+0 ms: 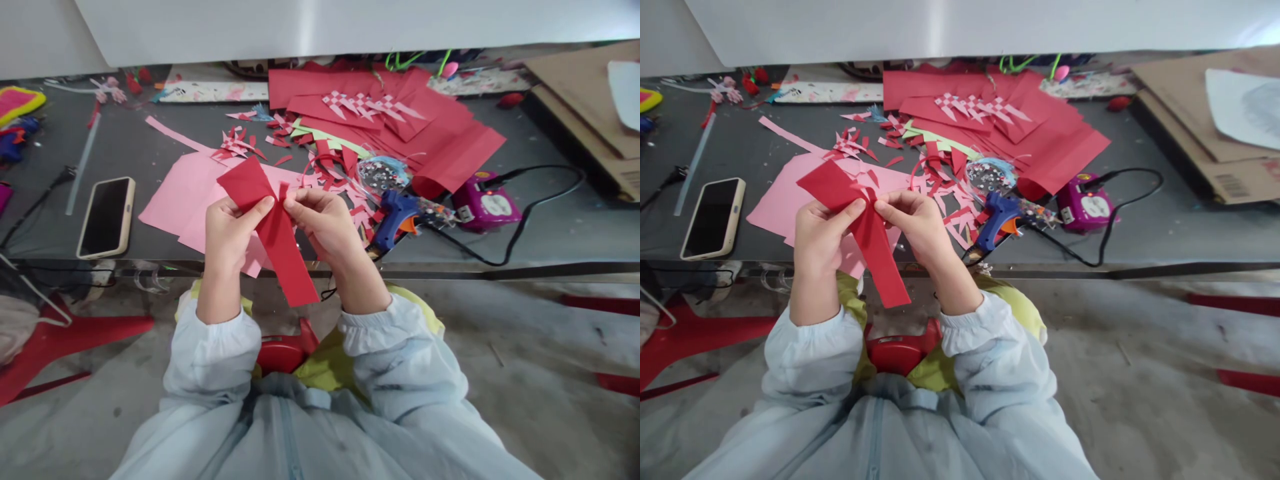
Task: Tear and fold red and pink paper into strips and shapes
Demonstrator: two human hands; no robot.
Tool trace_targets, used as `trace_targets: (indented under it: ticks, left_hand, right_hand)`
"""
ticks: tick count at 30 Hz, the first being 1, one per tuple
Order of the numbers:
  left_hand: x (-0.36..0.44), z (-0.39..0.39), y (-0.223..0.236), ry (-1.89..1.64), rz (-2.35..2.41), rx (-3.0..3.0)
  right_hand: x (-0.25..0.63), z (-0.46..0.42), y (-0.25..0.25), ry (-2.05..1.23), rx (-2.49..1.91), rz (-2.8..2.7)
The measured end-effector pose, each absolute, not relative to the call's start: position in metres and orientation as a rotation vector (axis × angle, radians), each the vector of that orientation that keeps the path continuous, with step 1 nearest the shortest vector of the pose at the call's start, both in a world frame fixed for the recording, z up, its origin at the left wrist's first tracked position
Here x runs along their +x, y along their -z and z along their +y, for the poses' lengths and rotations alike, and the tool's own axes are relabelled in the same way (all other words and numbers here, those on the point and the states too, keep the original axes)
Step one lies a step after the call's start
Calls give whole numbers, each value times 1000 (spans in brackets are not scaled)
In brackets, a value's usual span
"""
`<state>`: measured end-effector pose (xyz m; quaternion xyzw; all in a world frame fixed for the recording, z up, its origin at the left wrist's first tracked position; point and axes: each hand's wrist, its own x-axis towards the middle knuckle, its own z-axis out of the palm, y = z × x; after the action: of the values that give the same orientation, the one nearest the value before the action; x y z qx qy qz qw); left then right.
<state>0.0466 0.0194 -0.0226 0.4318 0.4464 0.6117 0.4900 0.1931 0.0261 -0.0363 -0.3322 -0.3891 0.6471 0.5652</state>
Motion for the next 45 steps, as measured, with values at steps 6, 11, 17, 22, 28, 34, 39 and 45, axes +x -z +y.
trace_targets:
  ticks: [6, 11, 17, 22, 28, 34, 39, 45]
  left_hand:
    - [41, 18, 23, -1356, 1126, 1104]
    - [43, 17, 23, -1347, 1113, 1124]
    - [48, 17, 23, -1408, 1114, 1095]
    - [49, 17, 22, -1428, 1106, 1044]
    - [46, 19, 24, -1431, 1093, 1061]
    - [42, 18, 24, -1357, 1178, 1117]
    - [46, 18, 24, -1387, 1143, 1092]
    - [50, 19, 22, -1456, 1158, 1071]
  right_hand:
    - [197, 26, 37, -1538, -812, -933]
    - [193, 27, 38, -1471, -811, -923]
    - [188, 29, 41, -1414, -782, -909]
    - [185, 29, 42, -1410, -754, -871]
    - [190, 27, 37, -1498, -818, -917]
    - [191, 26, 38, -1477, -867, -944]
    - [187, 26, 41, -1435, -814, -941]
    - [185, 27, 42, -1425, -809, -896]
